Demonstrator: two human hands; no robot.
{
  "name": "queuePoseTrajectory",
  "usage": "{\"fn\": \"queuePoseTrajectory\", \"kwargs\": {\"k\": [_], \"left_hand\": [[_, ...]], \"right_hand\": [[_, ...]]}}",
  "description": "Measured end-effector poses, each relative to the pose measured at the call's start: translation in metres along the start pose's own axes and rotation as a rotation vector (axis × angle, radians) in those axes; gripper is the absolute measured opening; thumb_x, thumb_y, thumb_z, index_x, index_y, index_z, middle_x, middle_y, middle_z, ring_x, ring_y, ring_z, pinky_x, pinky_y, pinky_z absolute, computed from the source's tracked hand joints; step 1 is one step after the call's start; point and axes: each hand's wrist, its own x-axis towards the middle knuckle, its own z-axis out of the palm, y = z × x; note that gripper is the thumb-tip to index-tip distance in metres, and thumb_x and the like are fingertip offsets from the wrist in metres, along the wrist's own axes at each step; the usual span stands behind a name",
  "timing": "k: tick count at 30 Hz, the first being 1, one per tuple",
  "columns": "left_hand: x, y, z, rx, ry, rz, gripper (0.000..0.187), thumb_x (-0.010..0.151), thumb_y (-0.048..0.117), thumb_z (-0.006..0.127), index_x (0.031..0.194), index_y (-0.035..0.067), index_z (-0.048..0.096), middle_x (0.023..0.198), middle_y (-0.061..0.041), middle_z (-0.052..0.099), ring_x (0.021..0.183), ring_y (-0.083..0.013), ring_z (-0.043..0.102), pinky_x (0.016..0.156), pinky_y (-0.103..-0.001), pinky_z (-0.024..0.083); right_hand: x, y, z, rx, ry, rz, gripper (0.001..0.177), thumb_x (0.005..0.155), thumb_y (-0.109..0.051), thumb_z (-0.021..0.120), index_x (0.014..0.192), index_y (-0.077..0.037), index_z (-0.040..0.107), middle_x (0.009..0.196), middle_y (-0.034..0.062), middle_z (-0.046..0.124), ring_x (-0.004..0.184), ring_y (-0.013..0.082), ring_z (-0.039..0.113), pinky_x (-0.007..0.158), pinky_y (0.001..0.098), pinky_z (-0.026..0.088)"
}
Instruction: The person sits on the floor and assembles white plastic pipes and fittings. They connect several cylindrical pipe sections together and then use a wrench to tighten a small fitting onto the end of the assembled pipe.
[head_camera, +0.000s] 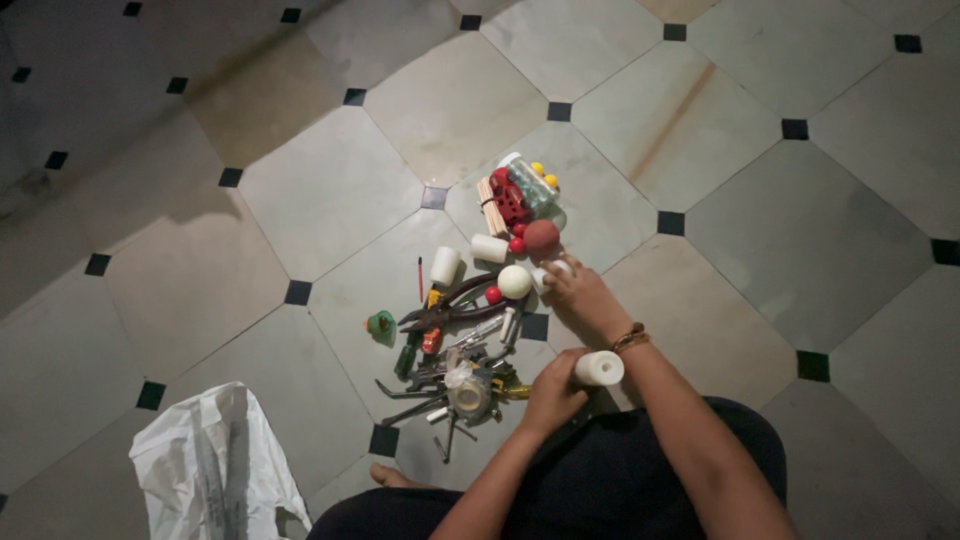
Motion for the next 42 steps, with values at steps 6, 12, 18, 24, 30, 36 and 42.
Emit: {"fn": "queuePoseTrajectory", "kwargs": {"k": [6,12,18,24,30,36,42], "left_hand": [[0.000,-0.018,0.007,-0.039,-0.013,-0.096,0.054,0.073,0.001,0.077,0.126,0.007,0.064,0.124,-0.017,0.070,0.116,-0.0360,0.068,0.099,-0.041,0.054],[-0.009,-0.045,0.018,-0.043,-0.034,-0.051,0.062,0.073,0.003,0.076,0.133,0.005,0.061,0.128,-0.018,0.069,0.120,-0.0365,0.066,0.103,-0.041,0.053],[-0.016,-0.060,0.026,0.034,-0.042,-0.003,0.072,0.073,0.002,0.076,0.141,0.007,0.054,0.137,-0.019,0.064,0.125,-0.0383,0.063,0.106,-0.042,0.050],[-0.022,-0.044,0.020,0.116,-0.098,-0.032,0.074,0.075,0.004,0.077,0.143,0.011,0.050,0.133,-0.017,0.064,0.118,-0.0378,0.065,0.099,-0.041,0.052],[-0.032,-0.037,0.021,0.095,-0.060,0.012,0.065,0.078,0.005,0.077,0.139,0.012,0.053,0.129,-0.016,0.067,0.113,-0.0354,0.068,0.093,-0.040,0.056],[-0.033,-0.029,0.018,0.121,-0.081,0.009,0.059,0.080,0.006,0.074,0.136,0.014,0.056,0.123,-0.016,0.069,0.110,-0.0357,0.069,0.091,-0.041,0.056],[-0.034,-0.039,0.020,0.111,-0.106,0.015,0.065,0.076,0.008,0.074,0.137,0.013,0.052,0.124,-0.016,0.068,0.112,-0.0373,0.068,0.093,-0.042,0.056]], "right_hand": [[-0.007,-0.001,-0.002,0.131,-0.033,0.214,0.050,0.078,-0.014,0.071,0.126,-0.011,0.059,0.129,0.0160,0.062,0.119,0.0374,0.060,0.100,0.0474,0.052],[-0.007,0.014,-0.053,0.011,-0.453,0.508,0.060,0.077,-0.036,0.080,0.128,-0.014,0.059,0.110,0.0159,0.070,0.104,0.0355,0.067,0.087,0.0480,0.054],[-0.044,0.000,-0.149,0.066,-0.281,0.772,0.052,0.082,-0.049,0.079,0.116,-0.012,0.067,0.092,0.0191,0.075,0.092,0.0386,0.071,0.081,0.0493,0.056],[-0.092,-0.083,-0.163,0.389,0.163,0.781,0.049,0.070,-0.032,0.086,0.108,-0.010,0.065,0.092,0.0138,0.075,0.088,0.0302,0.077,0.079,0.0423,0.060],[-0.105,-0.130,-0.140,0.362,0.409,0.575,0.055,0.066,-0.016,0.087,0.113,-0.007,0.061,0.106,0.0170,0.064,0.096,0.0308,0.068,0.082,0.0405,0.057],[-0.121,-0.123,-0.115,0.439,0.407,0.690,0.044,0.080,-0.012,0.081,0.116,-0.006,0.056,0.109,0.0095,0.071,0.103,0.0287,0.071,0.090,0.0392,0.058],[-0.126,-0.100,-0.085,0.884,0.591,0.630,0.062,0.085,0.007,0.070,0.134,-0.006,0.036,0.134,0.0149,0.053,0.120,0.0245,0.063,0.100,0.0367,0.055]]}}
